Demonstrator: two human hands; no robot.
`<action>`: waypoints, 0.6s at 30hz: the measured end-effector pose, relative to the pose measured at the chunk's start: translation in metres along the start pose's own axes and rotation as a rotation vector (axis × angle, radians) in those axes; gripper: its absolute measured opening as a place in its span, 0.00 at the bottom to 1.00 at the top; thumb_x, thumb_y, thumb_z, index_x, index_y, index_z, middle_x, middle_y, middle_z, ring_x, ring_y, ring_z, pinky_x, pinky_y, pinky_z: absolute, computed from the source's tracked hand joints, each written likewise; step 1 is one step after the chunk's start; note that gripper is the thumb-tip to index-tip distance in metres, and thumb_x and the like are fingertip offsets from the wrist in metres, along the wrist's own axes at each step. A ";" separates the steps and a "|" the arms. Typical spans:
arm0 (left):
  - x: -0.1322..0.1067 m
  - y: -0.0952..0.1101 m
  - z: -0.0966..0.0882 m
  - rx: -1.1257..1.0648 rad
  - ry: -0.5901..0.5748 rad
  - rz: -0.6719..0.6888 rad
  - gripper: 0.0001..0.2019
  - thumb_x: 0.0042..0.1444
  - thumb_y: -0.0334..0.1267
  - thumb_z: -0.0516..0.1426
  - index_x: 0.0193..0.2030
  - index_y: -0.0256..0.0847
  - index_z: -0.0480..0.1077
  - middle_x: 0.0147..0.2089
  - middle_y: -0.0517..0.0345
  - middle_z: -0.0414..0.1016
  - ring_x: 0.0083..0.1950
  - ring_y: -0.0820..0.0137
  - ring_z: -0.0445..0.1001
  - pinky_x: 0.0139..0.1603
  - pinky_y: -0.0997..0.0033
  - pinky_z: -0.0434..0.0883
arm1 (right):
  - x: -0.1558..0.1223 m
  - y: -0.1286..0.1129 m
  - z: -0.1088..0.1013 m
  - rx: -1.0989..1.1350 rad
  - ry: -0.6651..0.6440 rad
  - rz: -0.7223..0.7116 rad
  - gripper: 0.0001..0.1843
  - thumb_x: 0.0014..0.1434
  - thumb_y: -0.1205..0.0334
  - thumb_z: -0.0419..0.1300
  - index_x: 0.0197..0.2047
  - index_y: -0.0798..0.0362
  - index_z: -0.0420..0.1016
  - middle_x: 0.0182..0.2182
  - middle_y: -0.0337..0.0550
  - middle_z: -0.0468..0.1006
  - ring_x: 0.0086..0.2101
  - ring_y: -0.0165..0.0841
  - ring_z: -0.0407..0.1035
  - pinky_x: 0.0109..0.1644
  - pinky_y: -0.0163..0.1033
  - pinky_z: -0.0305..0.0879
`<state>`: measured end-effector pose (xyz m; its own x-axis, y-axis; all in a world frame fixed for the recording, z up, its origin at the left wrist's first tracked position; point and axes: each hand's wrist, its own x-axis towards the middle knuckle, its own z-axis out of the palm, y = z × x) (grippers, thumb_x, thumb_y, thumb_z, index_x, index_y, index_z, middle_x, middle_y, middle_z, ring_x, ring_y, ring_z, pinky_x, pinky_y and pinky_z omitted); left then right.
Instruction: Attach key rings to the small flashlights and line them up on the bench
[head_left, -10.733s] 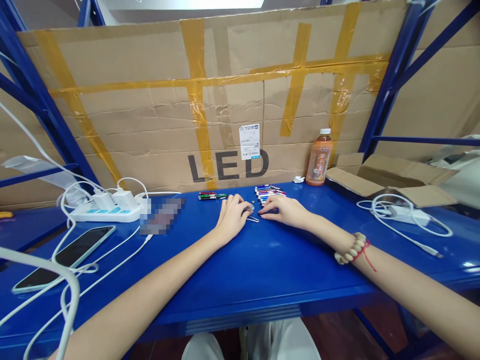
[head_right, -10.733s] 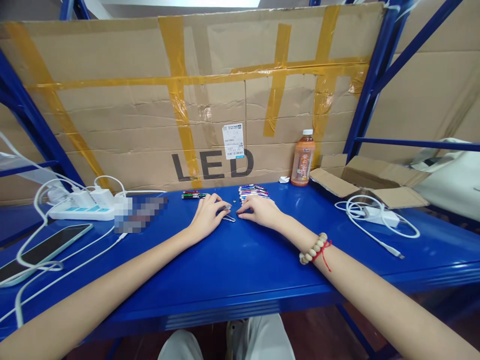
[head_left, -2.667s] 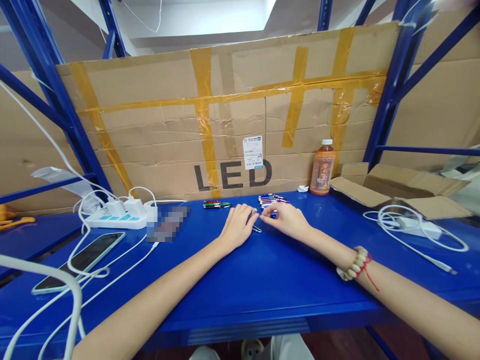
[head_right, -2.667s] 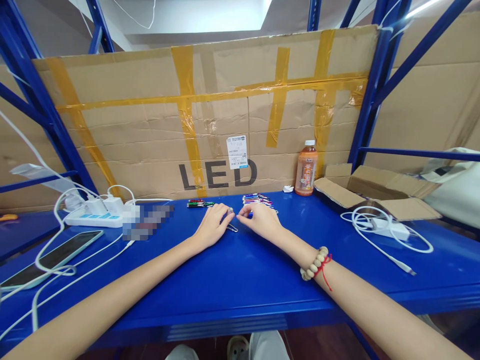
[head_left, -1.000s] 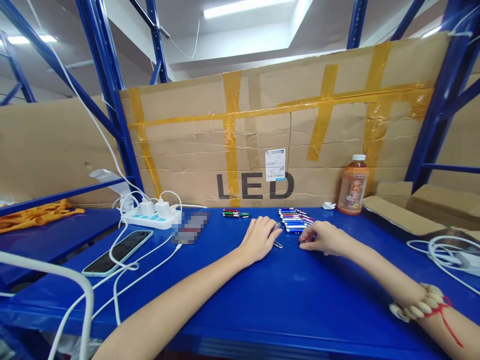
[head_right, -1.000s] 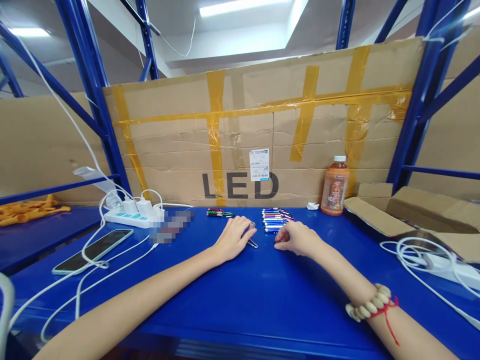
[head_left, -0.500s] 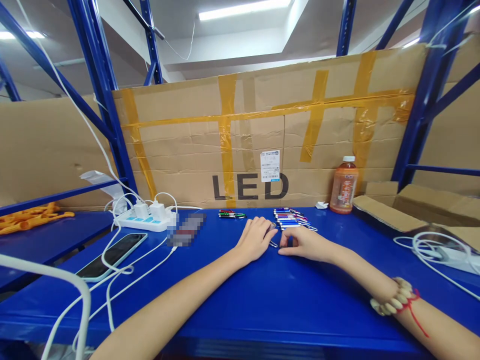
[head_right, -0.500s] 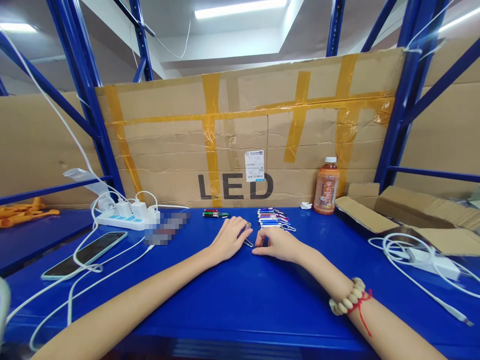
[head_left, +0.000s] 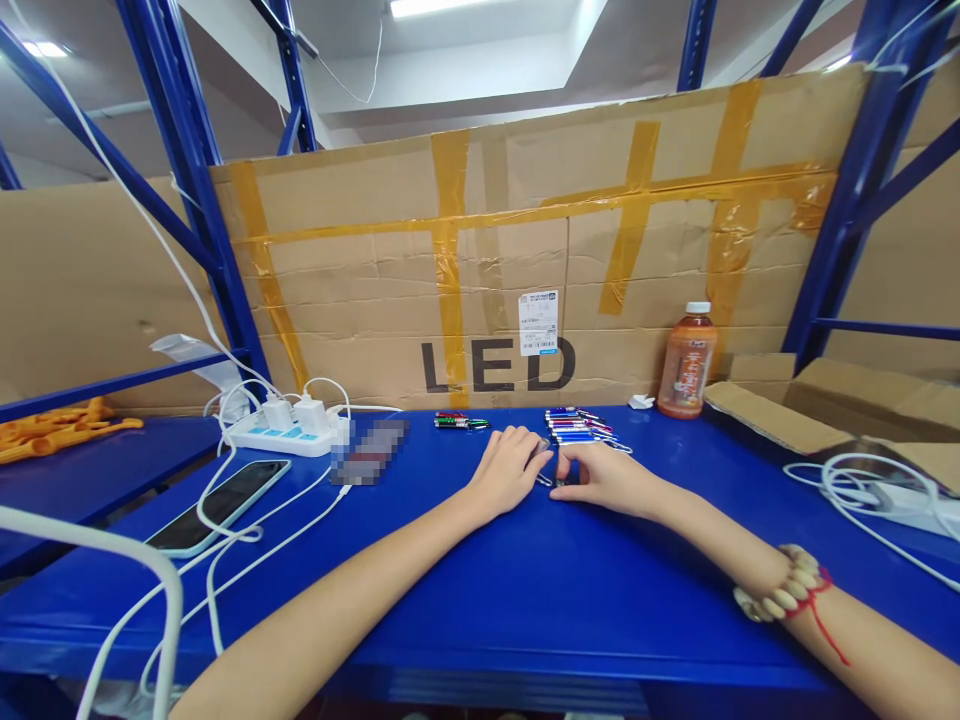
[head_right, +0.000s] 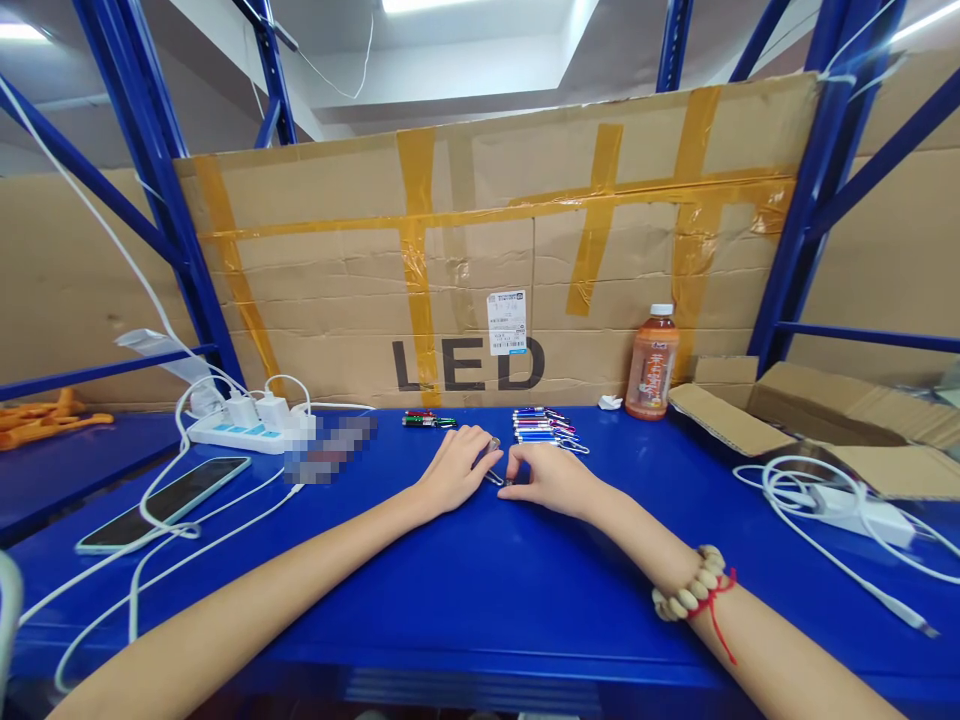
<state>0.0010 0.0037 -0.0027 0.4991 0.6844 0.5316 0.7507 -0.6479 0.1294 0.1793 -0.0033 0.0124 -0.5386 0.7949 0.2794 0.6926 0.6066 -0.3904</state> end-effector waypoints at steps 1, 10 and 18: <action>0.000 0.000 0.000 0.002 0.000 0.001 0.13 0.62 0.43 0.42 0.34 0.40 0.62 0.38 0.57 0.67 0.41 0.69 0.62 0.43 0.67 0.59 | 0.001 0.001 0.000 -0.001 0.017 0.004 0.13 0.48 0.52 0.62 0.28 0.53 0.68 0.24 0.38 0.73 0.24 0.28 0.64 0.26 0.32 0.57; 0.000 0.001 -0.001 -0.006 0.005 0.010 0.12 0.63 0.42 0.43 0.36 0.40 0.62 0.38 0.58 0.68 0.41 0.70 0.64 0.42 0.67 0.57 | 0.006 0.010 -0.004 0.117 0.297 0.013 0.22 0.46 0.42 0.59 0.27 0.55 0.70 0.25 0.42 0.74 0.25 0.30 0.66 0.30 0.36 0.62; -0.001 -0.001 0.002 -0.042 -0.002 0.002 0.10 0.63 0.38 0.43 0.39 0.40 0.62 0.41 0.57 0.69 0.43 0.71 0.66 0.44 0.66 0.57 | 0.006 0.006 0.002 0.119 0.377 -0.060 0.17 0.50 0.46 0.57 0.29 0.53 0.72 0.29 0.43 0.76 0.26 0.32 0.68 0.31 0.38 0.64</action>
<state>0.0011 0.0043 -0.0048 0.5013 0.6838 0.5303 0.7307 -0.6627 0.1639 0.1798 0.0049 0.0100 -0.3474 0.7218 0.5987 0.5930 0.6636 -0.4560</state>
